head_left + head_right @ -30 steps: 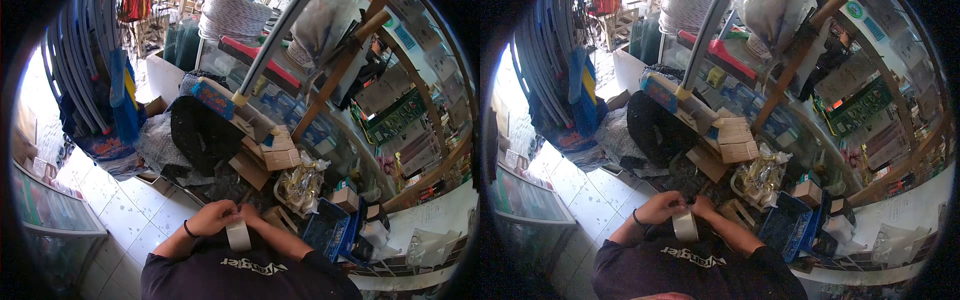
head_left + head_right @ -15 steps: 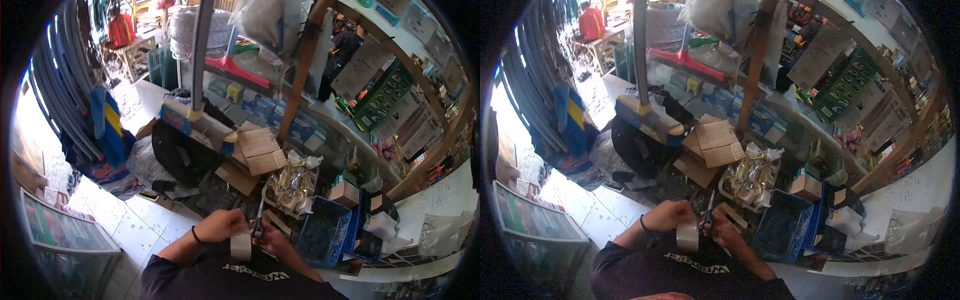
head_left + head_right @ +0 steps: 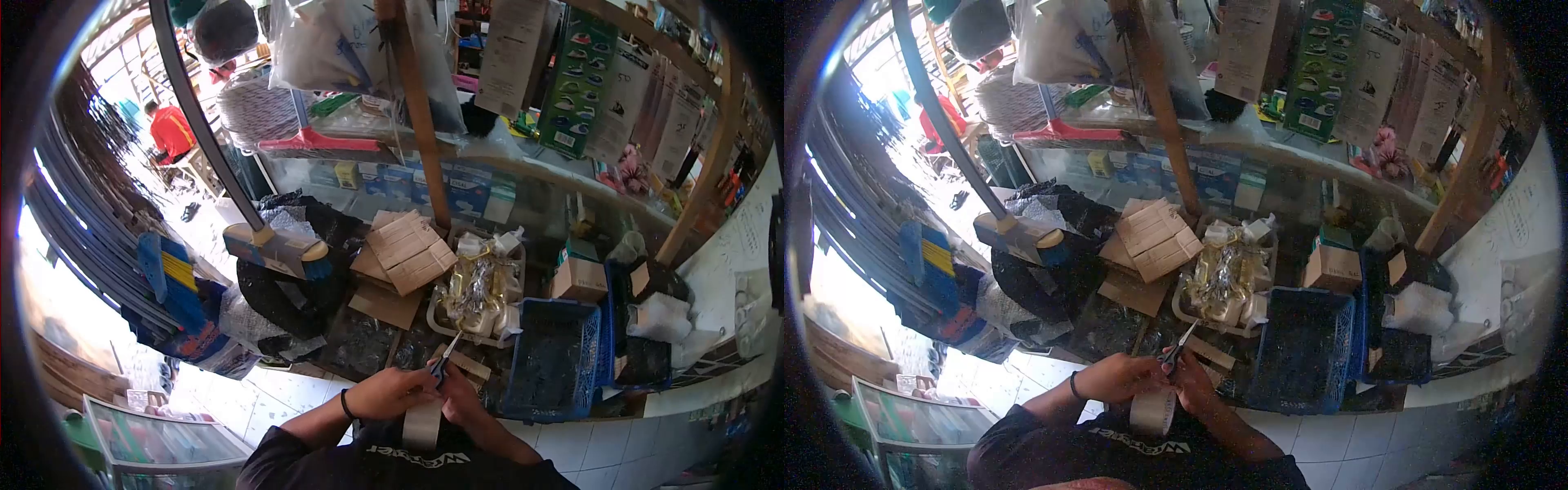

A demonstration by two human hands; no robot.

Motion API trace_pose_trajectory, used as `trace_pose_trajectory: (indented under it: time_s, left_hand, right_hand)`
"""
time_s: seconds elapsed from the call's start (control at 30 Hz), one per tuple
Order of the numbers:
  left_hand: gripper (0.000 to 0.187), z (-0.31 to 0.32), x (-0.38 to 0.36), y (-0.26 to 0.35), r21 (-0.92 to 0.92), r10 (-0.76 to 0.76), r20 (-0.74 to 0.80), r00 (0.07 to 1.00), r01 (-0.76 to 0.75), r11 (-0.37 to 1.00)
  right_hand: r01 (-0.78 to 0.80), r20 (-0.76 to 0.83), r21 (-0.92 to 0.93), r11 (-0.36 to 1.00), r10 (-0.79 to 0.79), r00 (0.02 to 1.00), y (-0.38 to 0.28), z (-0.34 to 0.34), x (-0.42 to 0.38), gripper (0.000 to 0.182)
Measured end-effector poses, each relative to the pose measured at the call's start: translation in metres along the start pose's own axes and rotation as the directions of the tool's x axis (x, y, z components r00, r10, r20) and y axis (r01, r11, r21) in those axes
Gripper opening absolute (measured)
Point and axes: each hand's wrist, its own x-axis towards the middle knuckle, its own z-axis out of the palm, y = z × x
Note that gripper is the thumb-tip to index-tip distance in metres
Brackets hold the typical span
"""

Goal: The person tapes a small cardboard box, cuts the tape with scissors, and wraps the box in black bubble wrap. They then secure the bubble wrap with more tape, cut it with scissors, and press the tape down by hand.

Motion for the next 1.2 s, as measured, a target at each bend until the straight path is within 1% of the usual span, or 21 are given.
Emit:
trace_pose_trajectory:
  time_s: [0.1,0.2,0.27,0.3,0.37,0.4,0.47,0.57,0.6,0.67,0.73,0.77,0.83,0.93,1.03,1.07,1.2]
  left_hand:
    - [0.016,-0.002,0.008,0.002,0.071,0.038,0.081,0.996,-0.044,0.996]
    - [0.014,-0.003,0.013,0.011,0.095,0.079,0.052,0.995,-0.084,0.992]
    - [0.014,-0.005,0.015,0.018,0.117,0.045,0.038,0.998,-0.049,0.992]
    - [0.014,-0.006,0.016,0.019,0.127,0.026,0.031,0.999,-0.030,0.991]
    - [0.013,-0.005,0.019,0.015,0.102,0.071,-0.022,0.997,-0.068,0.992]
    - [0.014,-0.005,0.021,0.013,0.088,0.090,-0.047,0.995,-0.086,0.992]
    - [0.013,-0.009,0.022,0.011,0.126,0.083,-0.059,0.995,-0.075,0.989]
    - [0.012,-0.011,0.026,0.009,0.167,0.094,-0.094,0.991,-0.078,0.983]
    - [0.012,-0.012,0.028,0.008,0.174,0.097,-0.098,0.990,-0.079,0.982]
    - [0.013,-0.015,0.030,0.012,0.192,0.091,-0.110,0.990,-0.069,0.979]
    - [0.012,-0.016,0.032,0.013,0.180,0.125,-0.125,0.984,-0.101,0.978]
    - [0.012,-0.016,0.032,0.012,0.172,0.139,-0.132,0.981,-0.116,0.978]
    - [0.012,-0.016,0.032,0.011,0.182,0.106,-0.133,0.985,-0.081,0.980]
    - [0.009,-0.016,0.033,0.009,0.191,0.080,-0.135,0.988,-0.054,0.980]
    - [0.009,-0.016,0.033,0.010,0.185,0.058,-0.139,0.989,-0.032,0.982]
    - [0.009,-0.018,0.034,0.013,0.178,0.054,-0.135,0.989,-0.029,0.984]
    - [0.008,-0.021,0.036,0.019,0.174,0.065,-0.117,0.991,-0.044,0.984]
  right_hand:
    - [0.022,-0.008,0.013,1.000,-0.021,1.000,-0.005,0.000,0.002,0.034]
    - [0.014,-0.019,0.059,0.998,-0.013,1.000,-0.006,-0.008,0.009,0.033]
    - [0.011,-0.010,0.102,0.995,-0.010,1.000,-0.013,-0.002,0.010,0.033]
    - [0.004,0.009,0.100,0.995,-0.005,1.000,-0.016,0.000,0.011,0.033]
    - [-0.010,0.044,0.101,0.995,0.006,0.999,-0.020,0.005,0.012,0.033]
    - [-0.029,0.024,0.085,0.996,0.027,0.999,-0.023,0.009,0.012,0.033]
    - [-0.070,-0.023,0.057,0.996,0.071,0.997,-0.029,0.017,0.015,0.032]
    - [-0.032,-0.004,0.012,0.999,0.032,0.999,-0.027,0.011,0.027,0.032]
    - [-0.027,0.037,0.065,0.998,0.025,0.999,-0.029,0.009,0.029,0.032]
    - [-0.046,-0.004,0.049,0.998,0.047,0.999,-0.029,0.009,0.034,0.032]
    - [-0.054,-0.044,0.027,0.998,0.055,0.997,-0.033,0.016,0.038,0.030]
    - [-0.047,-0.032,0.029,0.998,0.048,0.998,-0.034,0.018,0.039,0.030]
    - [-0.040,-0.019,0.037,0.998,0.041,0.999,-0.033,0.017,0.036,0.029]
    - [-0.092,0.002,0.045,0.995,0.092,0.996,-0.038,0.019,0.034,0.027]
    - [-0.138,0.060,0.075,0.988,0.134,0.989,-0.038,0.016,0.033,0.027]
    - [-0.113,0.034,0.052,0.992,0.111,0.993,-0.039,0.021,0.032,0.027]
    - [-0.053,0.034,-0.046,0.998,0.054,0.998,-0.043,0.022,0.027,0.029]
